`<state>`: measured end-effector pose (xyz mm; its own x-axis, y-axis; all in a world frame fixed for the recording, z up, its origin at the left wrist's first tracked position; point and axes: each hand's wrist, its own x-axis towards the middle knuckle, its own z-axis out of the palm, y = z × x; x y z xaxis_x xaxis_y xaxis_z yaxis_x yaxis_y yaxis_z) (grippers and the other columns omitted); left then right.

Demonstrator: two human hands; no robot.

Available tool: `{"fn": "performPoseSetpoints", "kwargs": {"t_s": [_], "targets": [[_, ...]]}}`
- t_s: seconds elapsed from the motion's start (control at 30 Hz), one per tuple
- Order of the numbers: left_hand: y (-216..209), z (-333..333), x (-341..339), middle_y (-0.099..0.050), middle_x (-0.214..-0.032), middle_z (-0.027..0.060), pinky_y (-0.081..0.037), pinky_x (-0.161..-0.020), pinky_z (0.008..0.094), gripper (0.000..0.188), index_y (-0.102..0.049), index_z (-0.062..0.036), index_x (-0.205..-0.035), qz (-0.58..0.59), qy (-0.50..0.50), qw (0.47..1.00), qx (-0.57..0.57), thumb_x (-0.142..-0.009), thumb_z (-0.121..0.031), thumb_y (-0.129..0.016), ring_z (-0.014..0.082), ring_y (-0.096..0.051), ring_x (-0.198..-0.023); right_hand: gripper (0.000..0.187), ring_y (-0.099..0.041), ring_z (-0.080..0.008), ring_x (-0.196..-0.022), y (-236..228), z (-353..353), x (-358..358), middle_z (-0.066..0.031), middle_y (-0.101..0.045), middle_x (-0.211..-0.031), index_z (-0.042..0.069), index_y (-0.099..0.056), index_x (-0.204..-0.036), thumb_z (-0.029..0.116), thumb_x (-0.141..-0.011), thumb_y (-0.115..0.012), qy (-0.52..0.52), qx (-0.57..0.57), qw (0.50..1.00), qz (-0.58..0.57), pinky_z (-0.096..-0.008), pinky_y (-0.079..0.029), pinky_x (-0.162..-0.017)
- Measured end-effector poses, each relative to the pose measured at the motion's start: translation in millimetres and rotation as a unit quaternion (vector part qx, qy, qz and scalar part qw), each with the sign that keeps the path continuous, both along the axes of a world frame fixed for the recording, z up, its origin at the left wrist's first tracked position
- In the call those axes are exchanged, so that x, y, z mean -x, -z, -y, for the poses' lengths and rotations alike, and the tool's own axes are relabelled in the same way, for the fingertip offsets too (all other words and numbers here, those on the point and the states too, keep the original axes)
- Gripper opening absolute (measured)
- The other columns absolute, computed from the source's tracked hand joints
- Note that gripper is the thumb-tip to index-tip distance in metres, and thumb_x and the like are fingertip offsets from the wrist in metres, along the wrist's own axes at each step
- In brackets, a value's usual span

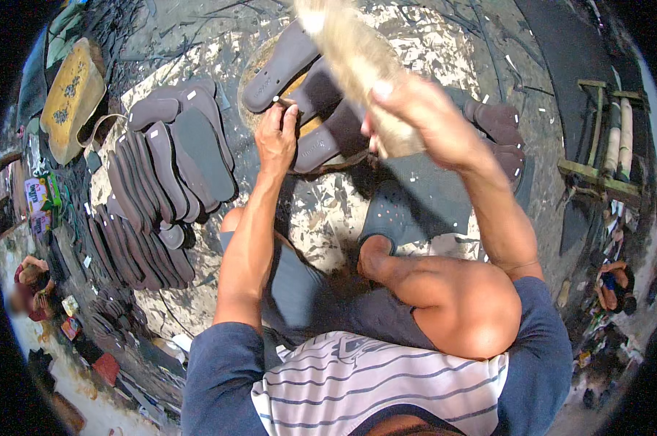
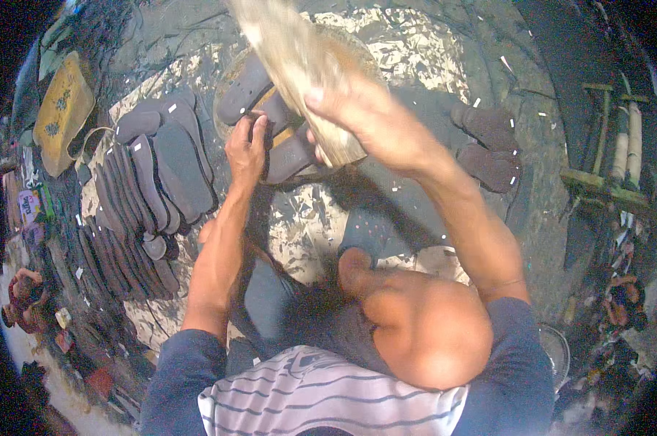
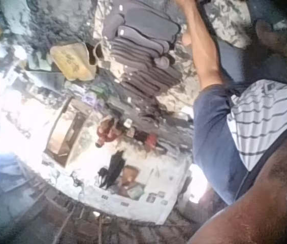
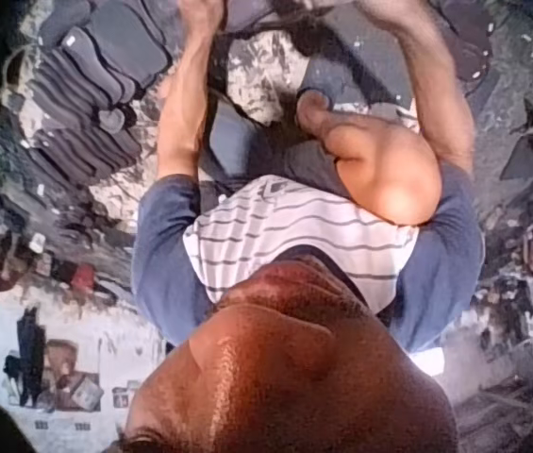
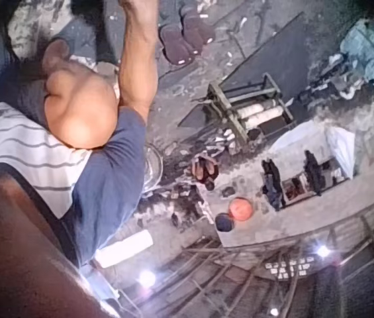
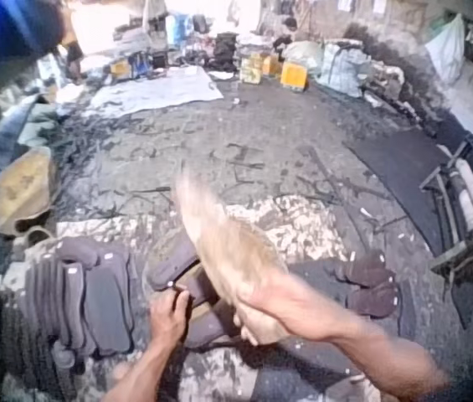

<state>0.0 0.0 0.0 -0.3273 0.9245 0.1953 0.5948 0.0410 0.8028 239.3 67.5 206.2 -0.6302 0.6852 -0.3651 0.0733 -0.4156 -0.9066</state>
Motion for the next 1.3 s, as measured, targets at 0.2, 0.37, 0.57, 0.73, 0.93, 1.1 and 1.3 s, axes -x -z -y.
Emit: {"fn": "performPoseSetpoints", "kwargs": {"t_s": [0.2,0.37,0.57,0.73,0.93,1.1,1.3], "targets": [[5.1,-8.4,-15.7,-0.071,-0.101,0.0151,-0.053,-0.083,0.0429,0.018,-0.07,-0.0029,-0.107,-0.038,0.047,0.992,-0.112,-0.092,-0.011,-0.074,0.0346,-0.068,-0.096,0.042,-0.07,-0.0316,-0.092,60.3,40.3,-15.9,-0.0179,-0.071,-0.105,0.004,-0.059,-0.117,0.041,-0.098,-0.066,0.084,-0.487,0.868,0.045,-0.0436,-0.055,-0.082],[22.0,0.2,0.6,-0.066,-0.101,0.019,-0.051,-0.087,0.0459,0.022,-0.067,-0.0016,-0.108,-0.144,0.087,0.982,-0.091,-0.087,-0.008,-0.071,0.0395,-0.063,-0.096,0.044,-0.067,-0.0181,-0.087,101.9,40.2,-13.6,-0.0084,-0.068,-0.101,0.004,-0.053,-0.127,0.038,-0.102,-0.064,-0.058,-0.047,0.995,0.072,-0.0351,-0.057,-0.078],[-8.8,-11.7,-21.6,-0.069,-0.096,0.0114,-0.058,-0.07,0.035,0.022,-0.064,0.0002,-0.112,0.363,-0.174,0.911,-0.089,-0.106,-0.021,-0.059,0.0205,-0.068,-0.084,0.045,-0.066,-0.0133,-0.082,152.0,56.1,-43.0,-0.0048,-0.061,-0.099,0.003,-0.049,-0.13,0.037,-0.104,-0.062,0.014,0.097,0.994,0.057,-0.0327,-0.061,-0.069],[-13.1,36.4,-46.8,-0.07,-0.094,0.008,-0.057,-0.075,0.0293,0.029,-0.064,0.0012,-0.112,0.294,-0.062,0.953,0.046,-0.109,-0.026,-0.056,0.0153,-0.071,-0.087,0.049,-0.069,-0.0167,-0.079,136.3,60.2,-42.3,-0.0087,-0.065,-0.102,0.003,-0.048,-0.136,0.037,-0.103,-0.062,0.017,0.186,0.982,0.033,-0.031,-0.061,-0.072],[-12.8,31.1,-44.0,-0.074,-0.092,0.0082,-0.057,-0.076,0.0297,0.026,-0.068,0.0003,-0.11,0.215,-0.041,0.974,0.066,-0.108,-0.024,-0.057,0.0118,-0.07,-0.082,0.046,-0.07,-0.0182,-0.074,89.9,47.3,-48.7,-0.0108,-0.068,-0.093,0.002,-0.052,-0.13,0.037,-0.103,-0.062,0.019,0.192,0.981,0.02,-0.0319,-0.06,-0.066],[-8.8,37.4,-40.4,-0.074,-0.093,0.0121,-0.055,-0.076,0.035,0.021,-0.069,-0.0018,-0.108,0.098,-0.025,0.994,0.032,-0.105,-0.02,-0.061,0.022,-0.072,-0.083,0.045,-0.07,-0.0171,-0.074,-35.5,17.7,-33.4,-0.011,-0.07,-0.093,0.001,-0.057,-0.125,0.039,-0.101,-0.065,0.022,0.043,0.999,0.0,-0.0313,-0.059,-0.065],[-6.1,34.1,-54.0,-0.07,-0.095,0.0157,-0.052,-0.076,0.0425,0.018,-0.069,-0.0031,-0.105,-0.023,0.007,0.997,-0.078,-0.101,-0.02,-0.066,0.0351,-0.068,-0.086,0.055,-0.07,-0.0286,-0.094,24.2,72.2,-46.8,-0.0185,-0.07,-0.108,0.001,-0.054,-0.133,0.039,-0.096,-0.068,0.134,-0.406,0.901,-0.074,-0.0411,-0.056,-0.084]]}}
